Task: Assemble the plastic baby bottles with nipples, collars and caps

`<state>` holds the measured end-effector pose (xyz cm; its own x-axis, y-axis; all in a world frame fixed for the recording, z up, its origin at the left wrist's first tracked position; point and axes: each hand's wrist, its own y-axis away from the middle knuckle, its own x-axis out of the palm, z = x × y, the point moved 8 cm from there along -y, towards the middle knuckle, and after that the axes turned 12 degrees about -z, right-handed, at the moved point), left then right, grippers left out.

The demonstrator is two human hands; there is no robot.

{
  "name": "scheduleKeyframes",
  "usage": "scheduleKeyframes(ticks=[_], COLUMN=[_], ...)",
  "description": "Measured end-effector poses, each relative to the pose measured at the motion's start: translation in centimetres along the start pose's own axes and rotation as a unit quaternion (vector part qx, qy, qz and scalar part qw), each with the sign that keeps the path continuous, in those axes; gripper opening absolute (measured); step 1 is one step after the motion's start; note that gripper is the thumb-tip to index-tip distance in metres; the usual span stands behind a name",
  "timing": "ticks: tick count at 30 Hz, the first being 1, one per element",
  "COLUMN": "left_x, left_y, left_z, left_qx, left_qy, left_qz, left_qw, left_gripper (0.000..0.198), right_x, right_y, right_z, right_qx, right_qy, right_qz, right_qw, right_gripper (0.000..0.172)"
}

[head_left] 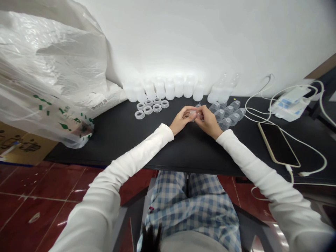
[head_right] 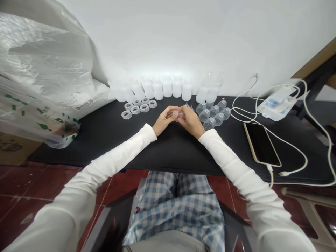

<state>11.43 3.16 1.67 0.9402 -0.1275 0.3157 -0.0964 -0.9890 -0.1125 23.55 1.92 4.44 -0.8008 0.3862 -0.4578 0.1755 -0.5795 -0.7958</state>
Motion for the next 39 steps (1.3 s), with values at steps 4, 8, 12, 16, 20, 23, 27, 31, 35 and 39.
scheduleKeyframes(ticks=[4,8,12,16,20,23,27,31,35,39], left_x=[0.0,0.1,-0.1,-0.4,-0.6,-0.9,-1.9,-4.4,-6.2,-6.7], left_y=[0.0,0.1,0.1,0.2,0.6,0.6,-0.4,-2.1,-2.9,-3.2], left_z=[-0.5,-0.9,-0.8,-0.8,-1.6,-1.9,-0.9,0.1,0.8,0.5], left_qx=[0.017,0.038,0.056,0.103,0.150,0.151,0.091,0.043,0.012,0.055], left_qy=[-0.012,-0.020,-0.043,-0.149,-0.208,-0.215,-0.179,-0.167,-0.217,-0.290], left_qz=[-0.013,-0.013,-0.020,-0.032,-0.040,-0.051,-0.065,-0.141,-0.196,-0.202], left_qw=[1.000,0.999,0.997,0.983,0.966,0.964,0.977,0.975,0.956,0.934], left_gripper=[0.029,0.030,0.033,0.042,0.055,0.059,0.064,0.056,0.035,0.021], right_x=[-0.2,-0.4,-0.8,-0.6,-0.2,0.1,-0.7,-3.0,-4.0,-3.9], right_y=[-0.1,-0.2,-0.4,-0.5,-0.4,-0.1,-0.5,-1.8,-2.3,-2.3], right_z=[0.0,0.1,1.1,2.3,2.8,3.1,2.2,-0.7,-2.4,-2.8], right_qx=[0.013,-0.003,-0.075,-0.158,-0.192,-0.220,-0.215,-0.107,-0.049,-0.041], right_qy=[-0.002,0.021,0.037,0.074,0.101,0.118,0.144,0.222,0.295,0.324], right_qz=[-0.019,-0.036,-0.031,0.014,0.049,0.064,0.064,0.044,0.084,0.117], right_qw=[1.000,0.999,0.996,0.985,0.975,0.966,0.964,0.968,0.951,0.938], right_gripper=[0.006,0.008,0.014,0.017,0.018,0.019,0.018,0.023,0.028,0.031])
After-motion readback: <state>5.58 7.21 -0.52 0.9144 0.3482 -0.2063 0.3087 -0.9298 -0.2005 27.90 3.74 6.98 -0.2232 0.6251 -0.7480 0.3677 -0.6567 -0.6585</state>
